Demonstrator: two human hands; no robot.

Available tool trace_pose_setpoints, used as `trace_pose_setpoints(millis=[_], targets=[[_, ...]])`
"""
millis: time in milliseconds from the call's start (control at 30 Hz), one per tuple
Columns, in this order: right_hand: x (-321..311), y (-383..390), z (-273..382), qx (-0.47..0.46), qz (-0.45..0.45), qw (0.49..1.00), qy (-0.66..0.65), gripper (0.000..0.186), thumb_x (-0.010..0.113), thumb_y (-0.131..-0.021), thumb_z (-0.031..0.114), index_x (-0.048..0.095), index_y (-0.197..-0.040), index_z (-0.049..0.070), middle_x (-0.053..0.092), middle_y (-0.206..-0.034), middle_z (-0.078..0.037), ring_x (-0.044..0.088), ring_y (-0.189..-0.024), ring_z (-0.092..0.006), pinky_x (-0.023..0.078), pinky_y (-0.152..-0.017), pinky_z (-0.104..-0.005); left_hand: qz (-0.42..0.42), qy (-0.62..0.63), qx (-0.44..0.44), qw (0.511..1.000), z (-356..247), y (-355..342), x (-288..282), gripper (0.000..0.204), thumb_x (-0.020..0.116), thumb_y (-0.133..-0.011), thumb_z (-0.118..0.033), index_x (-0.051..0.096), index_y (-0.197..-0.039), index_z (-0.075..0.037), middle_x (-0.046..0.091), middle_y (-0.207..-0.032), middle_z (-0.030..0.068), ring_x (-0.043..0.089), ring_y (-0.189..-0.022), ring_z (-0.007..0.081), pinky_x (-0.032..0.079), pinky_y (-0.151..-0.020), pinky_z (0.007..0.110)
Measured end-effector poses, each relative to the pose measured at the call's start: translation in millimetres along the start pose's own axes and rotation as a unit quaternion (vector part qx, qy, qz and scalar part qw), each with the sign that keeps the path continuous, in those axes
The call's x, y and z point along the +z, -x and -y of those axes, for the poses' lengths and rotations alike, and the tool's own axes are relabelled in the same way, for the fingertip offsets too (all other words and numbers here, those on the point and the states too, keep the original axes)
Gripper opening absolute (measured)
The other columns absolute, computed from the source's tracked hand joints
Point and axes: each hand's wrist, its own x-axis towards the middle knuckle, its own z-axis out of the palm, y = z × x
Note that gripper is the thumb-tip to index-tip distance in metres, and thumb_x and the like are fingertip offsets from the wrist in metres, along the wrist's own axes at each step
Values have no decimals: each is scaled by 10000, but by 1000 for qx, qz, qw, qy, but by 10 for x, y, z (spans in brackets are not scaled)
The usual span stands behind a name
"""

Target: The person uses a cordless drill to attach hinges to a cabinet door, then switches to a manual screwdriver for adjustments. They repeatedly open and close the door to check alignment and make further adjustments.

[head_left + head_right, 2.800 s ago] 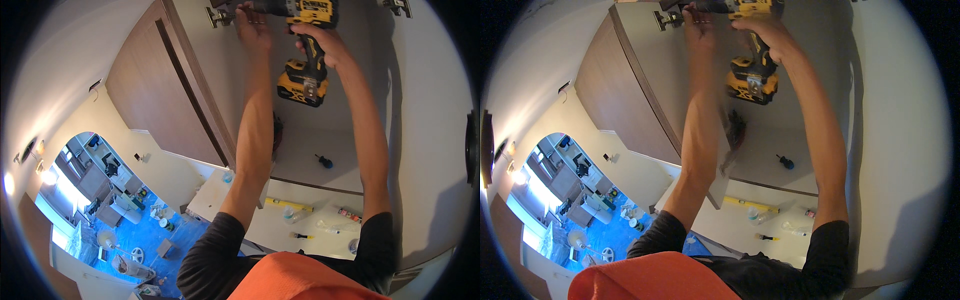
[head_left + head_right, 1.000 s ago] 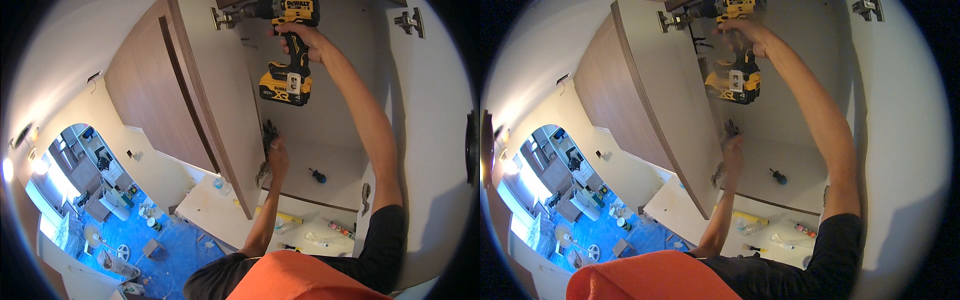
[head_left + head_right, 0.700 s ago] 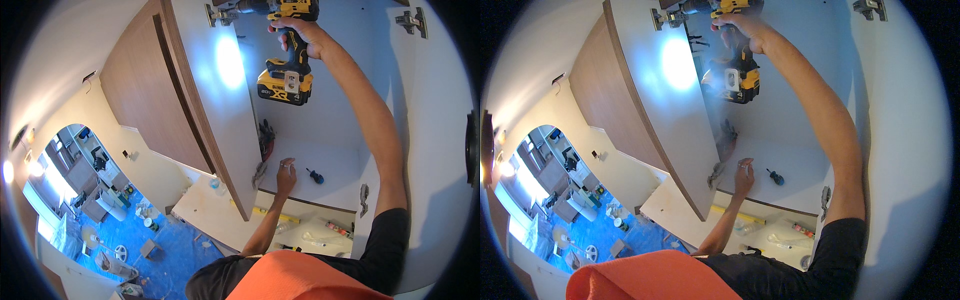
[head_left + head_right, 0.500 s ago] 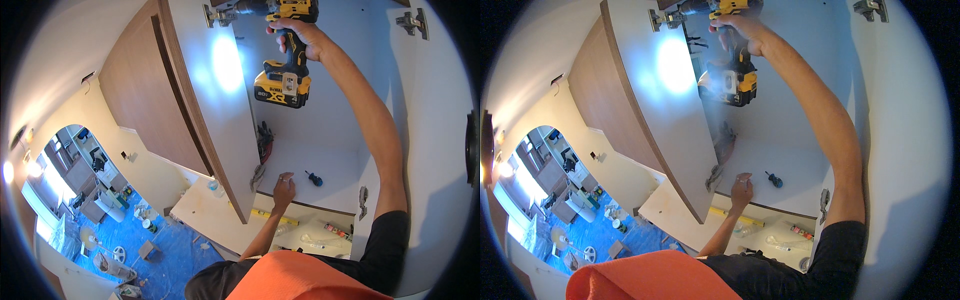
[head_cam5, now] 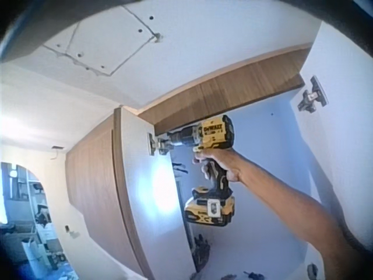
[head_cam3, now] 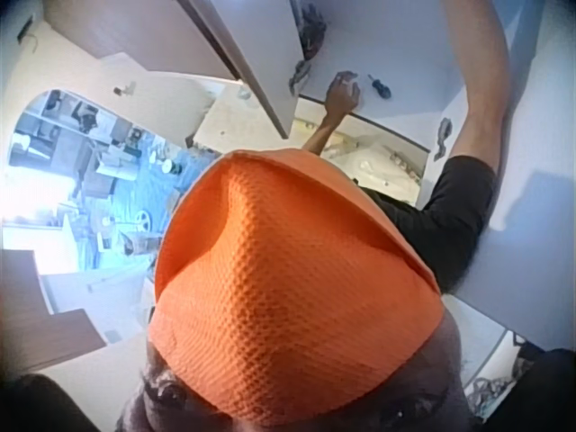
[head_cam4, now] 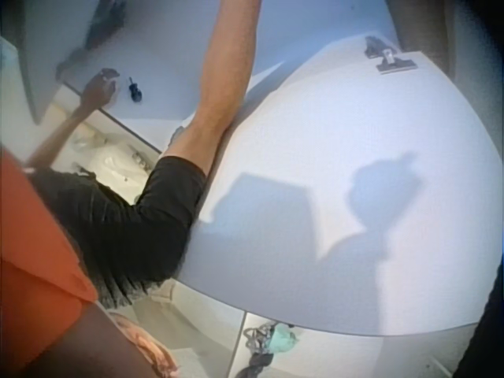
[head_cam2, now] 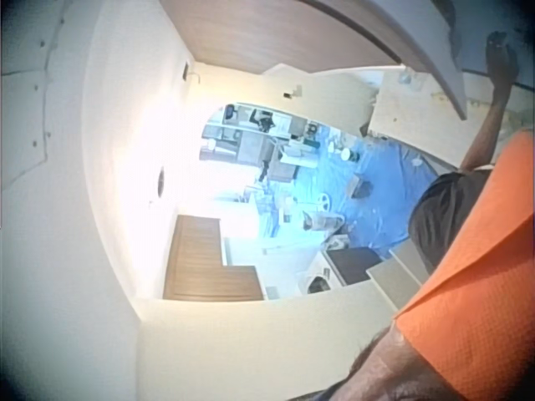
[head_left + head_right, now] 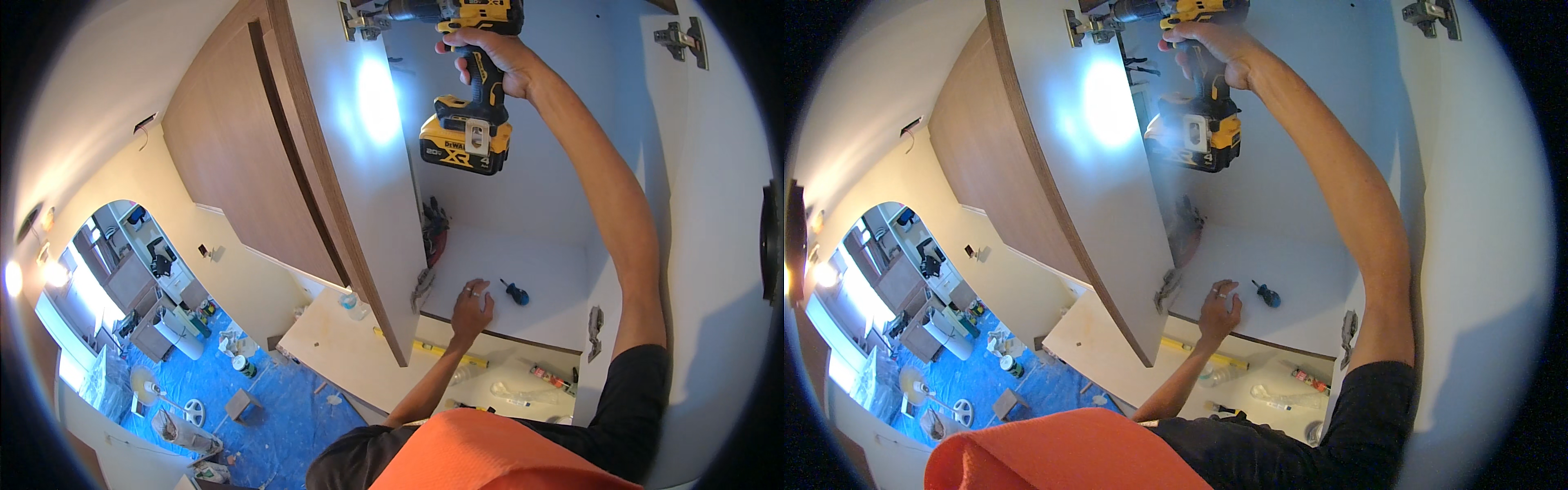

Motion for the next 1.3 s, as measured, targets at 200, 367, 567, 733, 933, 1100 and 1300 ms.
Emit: trace_pose_setpoints(millis=[200, 367, 567, 733, 933, 1100, 1300], targets=[[-16, 3, -21, 9, -5, 1000, -7, 343, 754, -867, 279, 664, -1110, 55, 718, -1037, -61, 644, -764, -113, 550, -604, -280, 7, 15, 1, 1000, 26, 1, 22, 280, 626, -878, -115, 646, -1154, -76, 642, -1177, 143, 630, -1072, 356, 518, -923, 436], [-26, -40, -37, 7, -1, 1000, 4, 347, 766, -858, 284, 670, -1105, 60, 712, -1057, -56, 639, -769, -105, 554, -609, -264, -1, 2, 37, 999, 48, 11, 36, 282, 632, -875, -111, 644, -1156, -95, 645, -1175, 141, 642, -1069, 356, 541, -898, 422], [56, -26, -34, -27, -31, 999, 22, 391, 800, -803, 255, 655, -1102, 49, 712, -957, -83, 615, -618, -93, 535, -538, -258, -6, -7, 43, 999, 34, -3, 34, 293, 635, -869, -102, 642, -1161, -92, 646, -1168, 150, 642, -1070, 357, 543, -896, 420], [72, -15, -17, -9, -40, 999, 6, 401, 787, -816, 246, 644, -1134, 48, 713, -968, -84, 619, -642, -97, 537, -540, -269, -3, -6, 34, 999, 14, 1, 30, 298, 631, -870, -100, 639, -1167, -94, 640, -1175, 152, 638, -1072, 359, 537, -905, 428], [6, -44, 3, 9, 4, 1000, -25, 314, 757, -861, 259, 663, -1082, 57, 728, -1038, -82, 654, -745, -114, 543, -565, -277, -13, 10, 36, 999, 64, 3, 24, 306, 630, -867, -88, 635, -1172, -76, 634, -1173, 161, 627, -1079, 365, 522, -922, 432], [-24, -33, 9, -6, 13, 1000, 9, 302, 743, -867, 253, 658, -1082, 59, 730, -1045, -81, 640, -716, -118, 519, -547, -277, -4, 18, 36, 999, 121, -15, 1, 309, 632, -865, -78, 629, -1173, -54, 624, -1177, 175, 607, -1114, 370, 502, -955, 441], [-46, -37, -9, -3, 10, 1000, -6, 300, 745, -862, 242, 660, -1076, 51, 728, -1042, -97, 629, -685, -128, 516, -527, -285, 21, 3, 15, 1000, 136, -1, 16, 302, 625, -877, -106, 628, -1177, -64, 609, -1208, 168, 599, -1130, 367, 496, -968, 447]])
